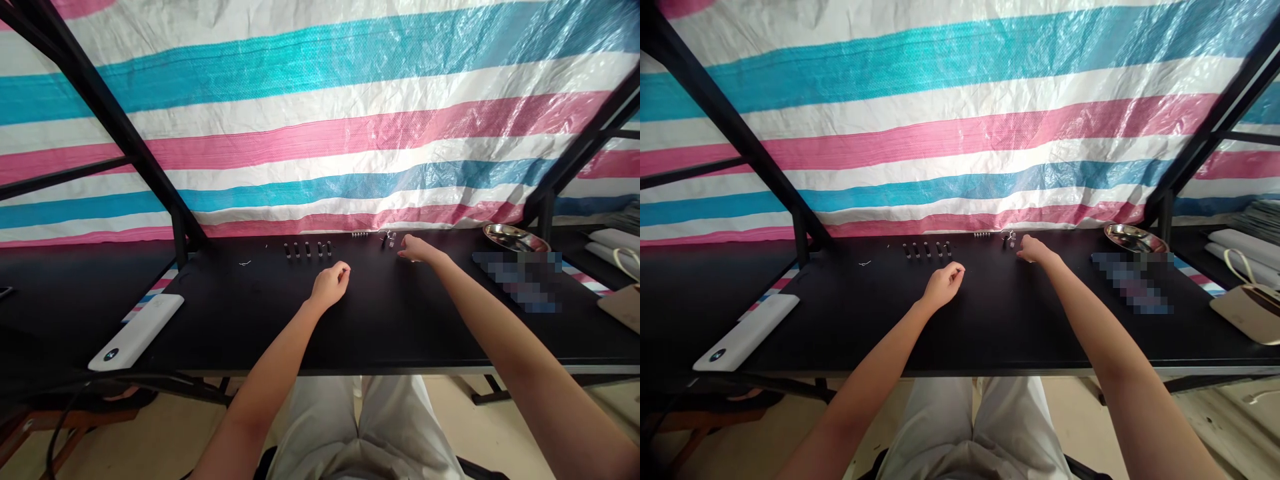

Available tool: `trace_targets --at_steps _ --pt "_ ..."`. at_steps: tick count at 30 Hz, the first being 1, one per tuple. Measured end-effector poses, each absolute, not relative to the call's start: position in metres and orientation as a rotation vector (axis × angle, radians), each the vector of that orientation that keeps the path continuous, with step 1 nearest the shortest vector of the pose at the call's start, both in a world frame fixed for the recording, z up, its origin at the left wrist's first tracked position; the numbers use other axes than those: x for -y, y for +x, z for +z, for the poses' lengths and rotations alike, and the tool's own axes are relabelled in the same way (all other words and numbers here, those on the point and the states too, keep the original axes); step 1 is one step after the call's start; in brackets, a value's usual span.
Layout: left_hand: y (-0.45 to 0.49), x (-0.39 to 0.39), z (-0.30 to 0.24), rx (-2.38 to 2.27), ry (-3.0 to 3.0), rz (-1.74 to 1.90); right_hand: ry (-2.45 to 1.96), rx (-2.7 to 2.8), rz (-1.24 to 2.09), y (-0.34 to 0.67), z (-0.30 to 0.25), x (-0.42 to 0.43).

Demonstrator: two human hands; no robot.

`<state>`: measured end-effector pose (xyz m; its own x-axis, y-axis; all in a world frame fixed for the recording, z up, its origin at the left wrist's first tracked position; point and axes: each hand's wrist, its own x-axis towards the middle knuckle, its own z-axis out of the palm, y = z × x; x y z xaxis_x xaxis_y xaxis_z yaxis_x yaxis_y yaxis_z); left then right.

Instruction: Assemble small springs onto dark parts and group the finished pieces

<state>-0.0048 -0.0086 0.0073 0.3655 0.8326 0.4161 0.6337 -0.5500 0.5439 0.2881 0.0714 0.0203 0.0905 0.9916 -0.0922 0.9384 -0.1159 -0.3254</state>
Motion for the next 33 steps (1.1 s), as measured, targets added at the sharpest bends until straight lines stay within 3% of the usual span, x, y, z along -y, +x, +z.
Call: trace_targets --at_steps 3,7,13,19,33 --pt "-0.005 0.008 0.007 -1.373 2.284 1.018 -2.166 2.171 0.578 0.271 0.030 -0.055" --pt "-0.005 0.003 0.008 -1.374 1.953 1.161 -1.832 2.268 0.933 0.235 0.032 -0.045" --pt "-0.012 -0.012 0.015 -1.210 1.054 1.396 -1.369 2.029 0.644 0.176 0.013 -0.063" --pt "-0.023 -0.022 0.017 -1.089 0.476 1.473 -1.336 1.871 0.650 0.130 -0.006 -0.087" --pt "-0.028 -0.019 0.025 -0.928 0.271 1.441 -1.438 1.898 0.389 0.107 -0.020 -0.093"
